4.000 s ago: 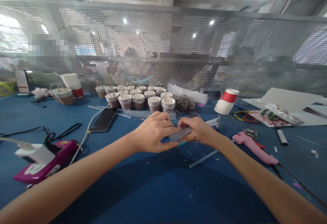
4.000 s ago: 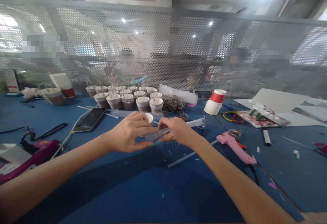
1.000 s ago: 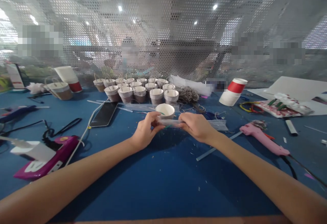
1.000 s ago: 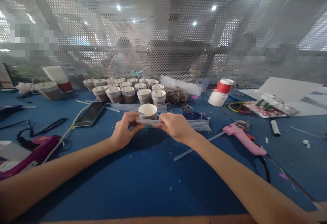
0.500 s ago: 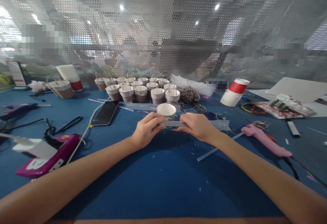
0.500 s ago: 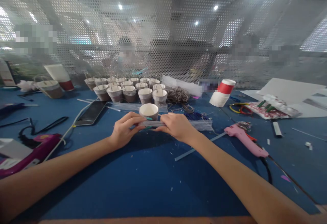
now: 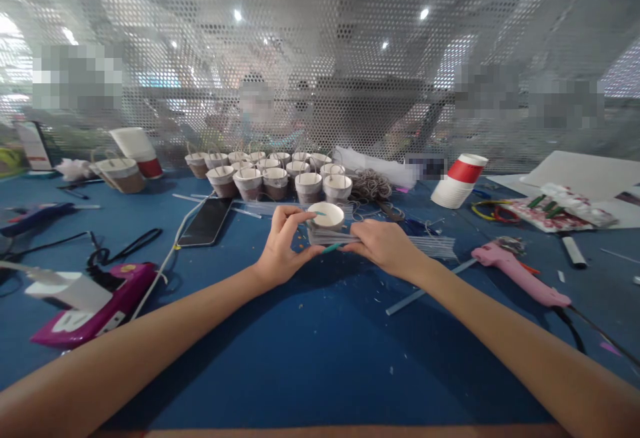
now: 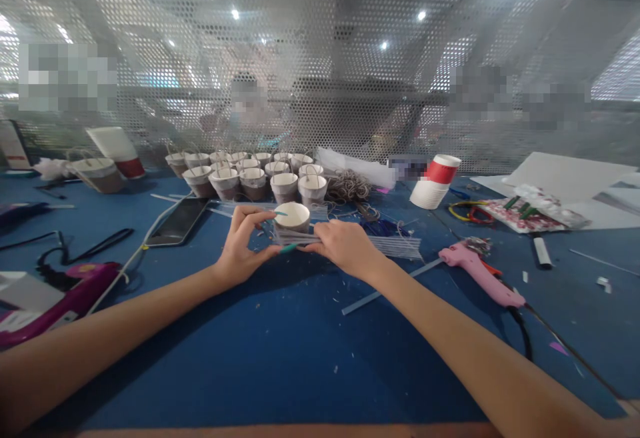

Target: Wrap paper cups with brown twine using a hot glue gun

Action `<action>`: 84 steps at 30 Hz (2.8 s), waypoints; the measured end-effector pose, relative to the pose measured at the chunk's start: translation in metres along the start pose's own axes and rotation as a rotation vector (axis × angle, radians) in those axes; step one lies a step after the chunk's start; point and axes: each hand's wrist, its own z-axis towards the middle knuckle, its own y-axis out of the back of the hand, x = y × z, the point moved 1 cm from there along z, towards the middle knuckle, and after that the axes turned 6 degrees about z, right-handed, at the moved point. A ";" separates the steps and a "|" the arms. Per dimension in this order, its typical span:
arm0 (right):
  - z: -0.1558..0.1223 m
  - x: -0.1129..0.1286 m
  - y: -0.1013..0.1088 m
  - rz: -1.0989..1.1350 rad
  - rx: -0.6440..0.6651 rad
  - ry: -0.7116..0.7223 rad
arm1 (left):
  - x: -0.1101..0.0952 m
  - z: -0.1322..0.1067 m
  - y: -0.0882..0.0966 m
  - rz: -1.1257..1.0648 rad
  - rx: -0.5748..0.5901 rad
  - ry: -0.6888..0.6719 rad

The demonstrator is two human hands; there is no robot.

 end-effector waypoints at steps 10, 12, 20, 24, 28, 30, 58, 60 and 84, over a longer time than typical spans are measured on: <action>0.001 0.004 0.004 0.046 0.023 -0.058 | 0.003 -0.004 -0.004 -0.007 -0.027 0.046; 0.001 0.004 0.004 0.052 0.007 -0.073 | 0.003 -0.003 -0.002 0.021 -0.035 0.042; 0.001 0.004 -0.003 0.075 -0.065 -0.055 | 0.007 0.003 0.000 -0.097 0.141 -0.005; 0.001 0.004 -0.005 0.086 -0.036 -0.055 | 0.008 0.005 -0.001 -0.176 0.212 -0.033; 0.001 0.005 -0.003 0.063 -0.026 -0.075 | 0.008 0.005 -0.002 -0.179 0.226 -0.046; 0.002 0.005 -0.003 0.059 -0.025 -0.086 | 0.009 0.006 -0.003 -0.159 0.222 -0.042; 0.002 -0.003 -0.001 0.210 0.059 -0.144 | 0.014 0.010 -0.010 -0.149 0.166 -0.006; 0.002 -0.003 0.000 0.217 0.059 -0.152 | 0.015 0.011 -0.007 -0.167 0.203 -0.026; 0.009 0.003 0.001 0.417 0.091 -0.194 | 0.025 0.012 -0.009 -0.104 0.292 -0.125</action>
